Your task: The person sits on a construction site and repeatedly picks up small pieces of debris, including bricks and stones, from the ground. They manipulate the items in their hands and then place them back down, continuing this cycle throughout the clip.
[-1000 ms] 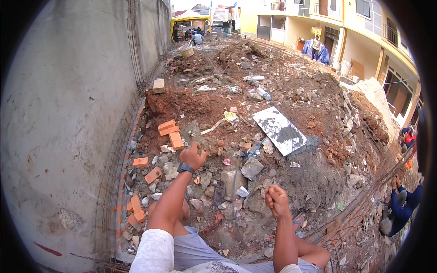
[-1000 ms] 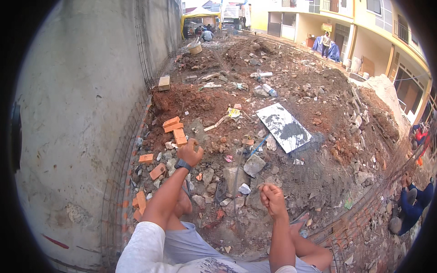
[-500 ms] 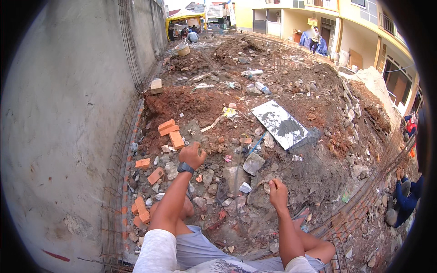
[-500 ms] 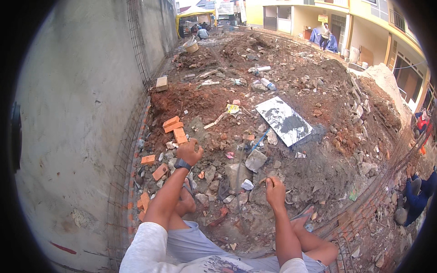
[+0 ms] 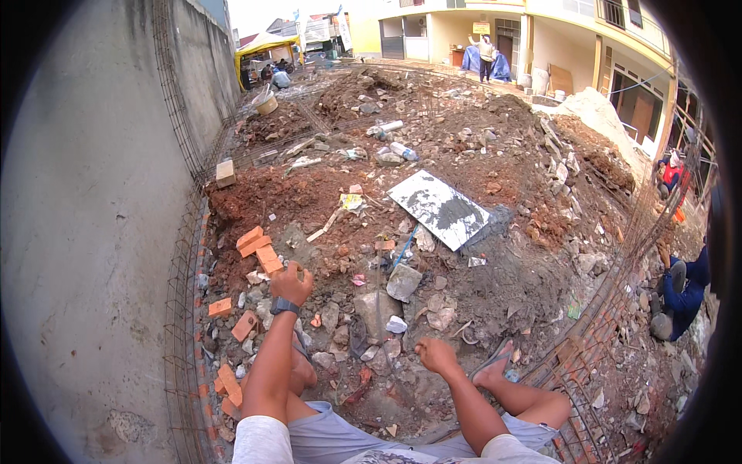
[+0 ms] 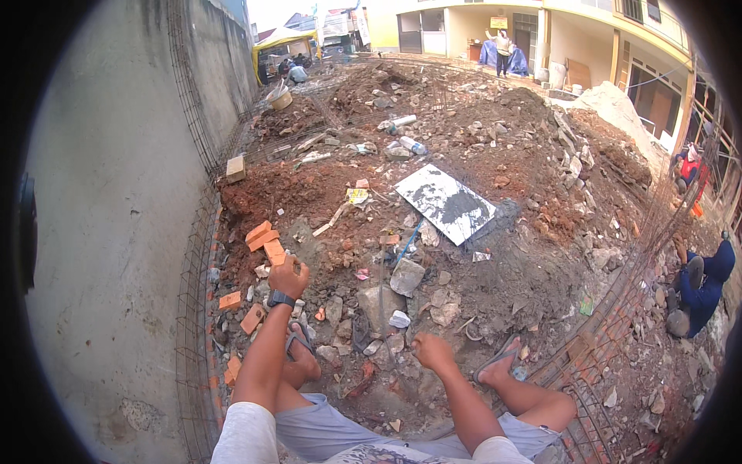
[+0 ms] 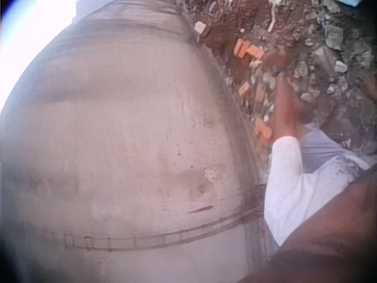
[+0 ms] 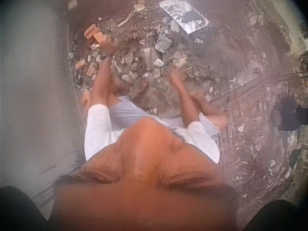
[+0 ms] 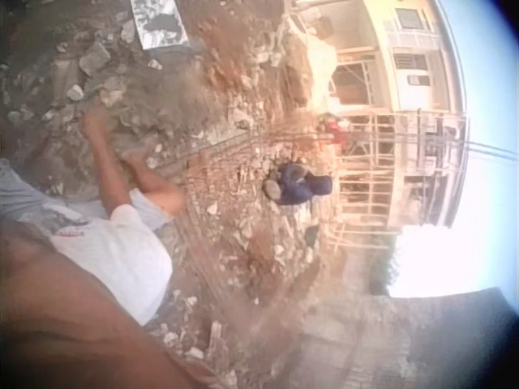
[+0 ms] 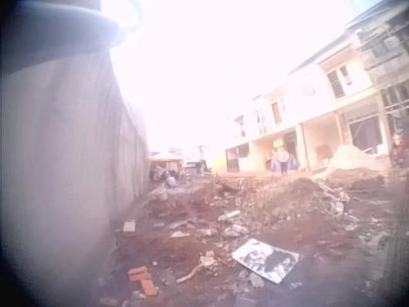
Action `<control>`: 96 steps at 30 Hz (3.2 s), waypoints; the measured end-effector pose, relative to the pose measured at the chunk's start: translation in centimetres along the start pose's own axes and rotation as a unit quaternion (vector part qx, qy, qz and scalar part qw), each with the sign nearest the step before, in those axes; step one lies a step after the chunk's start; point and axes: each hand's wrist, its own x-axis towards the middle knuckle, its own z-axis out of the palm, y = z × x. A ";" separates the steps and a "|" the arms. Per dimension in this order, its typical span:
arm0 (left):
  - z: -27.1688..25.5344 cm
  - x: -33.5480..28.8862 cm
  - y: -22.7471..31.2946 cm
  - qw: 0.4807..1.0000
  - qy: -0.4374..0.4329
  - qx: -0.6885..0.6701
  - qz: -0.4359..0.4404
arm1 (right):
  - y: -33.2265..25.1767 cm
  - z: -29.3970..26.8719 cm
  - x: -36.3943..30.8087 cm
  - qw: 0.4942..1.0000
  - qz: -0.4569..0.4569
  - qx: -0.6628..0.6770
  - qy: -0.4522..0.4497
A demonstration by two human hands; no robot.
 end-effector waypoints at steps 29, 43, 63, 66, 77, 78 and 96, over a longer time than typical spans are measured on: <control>2.9 -0.3 -6.5 0.906 -0.070 -0.329 -0.255 | -0.9 -8.3 -3.1 0.858 -0.115 0.363 -0.344; -1.0 0.5 -6.9 0.749 -0.101 -0.536 -0.377 | -1.9 -11.4 -2.1 0.748 -0.078 0.603 -0.266; -1.7 2.0 -5.1 0.717 -0.148 -0.570 -0.372 | 4.9 -9.9 0.2 0.997 -0.055 -0.050 0.004; -2.3 1.3 -7.0 0.728 -0.092 -0.552 -0.395 | 2.4 -11.7 -1.5 0.893 -0.085 0.284 -0.337; -2.5 1.2 -5.8 0.687 -0.150 -0.590 -0.396 | 5.2 -10.0 0.2 0.997 0.002 -0.055 -0.055; -2.2 1.5 -6.1 0.697 -0.131 -0.580 -0.402 | 5.1 -9.7 0.0 0.985 -0.037 0.041 -0.164; -2.4 0.3 -8.4 0.700 -0.109 -0.569 -0.418 | 5.0 -14.2 -1.1 0.840 -0.050 0.399 -0.366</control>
